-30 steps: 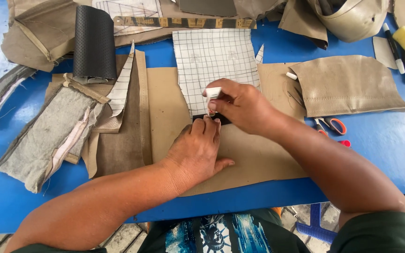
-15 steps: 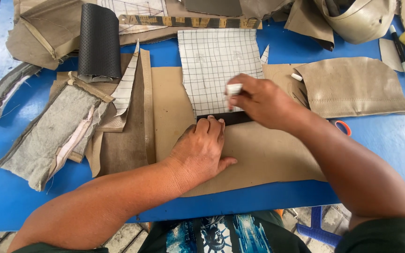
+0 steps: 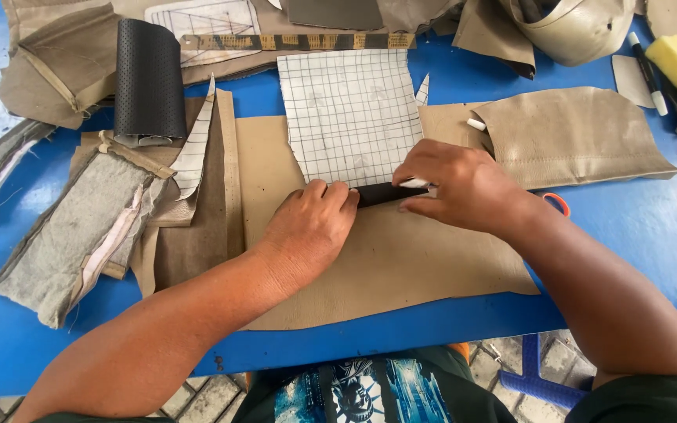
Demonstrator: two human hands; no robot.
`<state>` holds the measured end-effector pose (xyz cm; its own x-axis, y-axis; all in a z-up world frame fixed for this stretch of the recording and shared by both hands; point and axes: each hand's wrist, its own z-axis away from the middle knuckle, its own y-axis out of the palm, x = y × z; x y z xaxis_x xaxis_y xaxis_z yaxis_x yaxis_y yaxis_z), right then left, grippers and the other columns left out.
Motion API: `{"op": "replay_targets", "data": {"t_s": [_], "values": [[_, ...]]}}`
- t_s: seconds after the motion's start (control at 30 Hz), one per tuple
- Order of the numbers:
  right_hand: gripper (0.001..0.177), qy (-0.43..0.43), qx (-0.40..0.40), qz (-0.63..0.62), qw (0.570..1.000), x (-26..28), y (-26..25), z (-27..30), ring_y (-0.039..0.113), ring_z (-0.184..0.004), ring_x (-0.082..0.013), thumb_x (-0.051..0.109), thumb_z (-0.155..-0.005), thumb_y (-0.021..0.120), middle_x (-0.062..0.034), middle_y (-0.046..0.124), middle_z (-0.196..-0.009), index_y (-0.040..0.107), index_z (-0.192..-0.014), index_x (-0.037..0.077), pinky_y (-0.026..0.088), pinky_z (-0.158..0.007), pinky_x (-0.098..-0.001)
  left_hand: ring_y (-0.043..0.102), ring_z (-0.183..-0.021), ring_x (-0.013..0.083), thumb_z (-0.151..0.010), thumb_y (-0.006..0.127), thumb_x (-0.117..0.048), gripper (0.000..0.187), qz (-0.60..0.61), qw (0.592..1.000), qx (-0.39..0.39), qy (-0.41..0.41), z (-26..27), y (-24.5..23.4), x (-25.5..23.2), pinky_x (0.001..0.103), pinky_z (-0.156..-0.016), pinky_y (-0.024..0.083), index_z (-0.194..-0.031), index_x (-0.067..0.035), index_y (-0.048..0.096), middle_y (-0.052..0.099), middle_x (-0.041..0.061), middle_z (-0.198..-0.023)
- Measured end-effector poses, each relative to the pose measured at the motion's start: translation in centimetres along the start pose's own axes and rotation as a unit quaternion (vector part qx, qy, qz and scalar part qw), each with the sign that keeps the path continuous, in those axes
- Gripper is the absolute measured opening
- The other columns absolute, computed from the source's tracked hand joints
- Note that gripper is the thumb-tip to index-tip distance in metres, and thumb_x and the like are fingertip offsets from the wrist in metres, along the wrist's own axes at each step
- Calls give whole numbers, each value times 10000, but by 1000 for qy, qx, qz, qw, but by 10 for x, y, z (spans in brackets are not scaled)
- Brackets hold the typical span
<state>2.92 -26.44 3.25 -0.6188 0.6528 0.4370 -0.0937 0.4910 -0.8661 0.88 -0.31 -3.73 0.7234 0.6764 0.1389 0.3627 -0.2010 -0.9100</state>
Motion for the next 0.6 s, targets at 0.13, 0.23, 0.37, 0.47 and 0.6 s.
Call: {"op": "replay_targets", "data": {"t_s": [0.13,0.23,0.37,0.47,0.6], "values": [[159,59,15,83,995,-10,12,2,724,-950,-224,253,-825,816,44,752,-947,747,-967,237,580,-820,-372,602,-762,248,-977,530,-124,123,-11,1000,-17,15,-1,8,7,369,-574,534,-940,-113,648,496,57,-822],[170,158,56,-18,986,3,14,4,739,-1003,-234,242,-866,749,58,793,-981,746,-1036,261,586,-854,-409,653,-711,265,-964,502,-100,159,54,998,6,-19,3,-9,9,376,-565,549,-944,-107,660,544,43,-784],[194,235,102,-6,967,10,17,4,733,-1027,-287,318,-864,722,10,799,-1006,721,-1052,271,576,-894,-457,696,-827,327,-1006,434,-92,266,131,987,62,-73,2,-8,9,424,-667,592,-1176,-73,636,597,107,-887],[180,219,112,76,966,10,18,2,730,-1006,-273,375,-872,723,21,761,-1006,715,-1035,298,585,-881,-443,653,-840,283,-1016,447,-118,211,26,999,2,-40,1,-8,9,402,-658,557,-1096,-123,642,547,68,-903],[142,196,110,84,971,2,23,0,717,-1020,-232,398,-881,736,78,714,-979,712,-1011,345,590,-880,-416,622,-776,268,-1034,426,-119,225,24,999,-20,17,2,-6,0,394,-623,530,-1013,-100,650,523,60,-873]]}}
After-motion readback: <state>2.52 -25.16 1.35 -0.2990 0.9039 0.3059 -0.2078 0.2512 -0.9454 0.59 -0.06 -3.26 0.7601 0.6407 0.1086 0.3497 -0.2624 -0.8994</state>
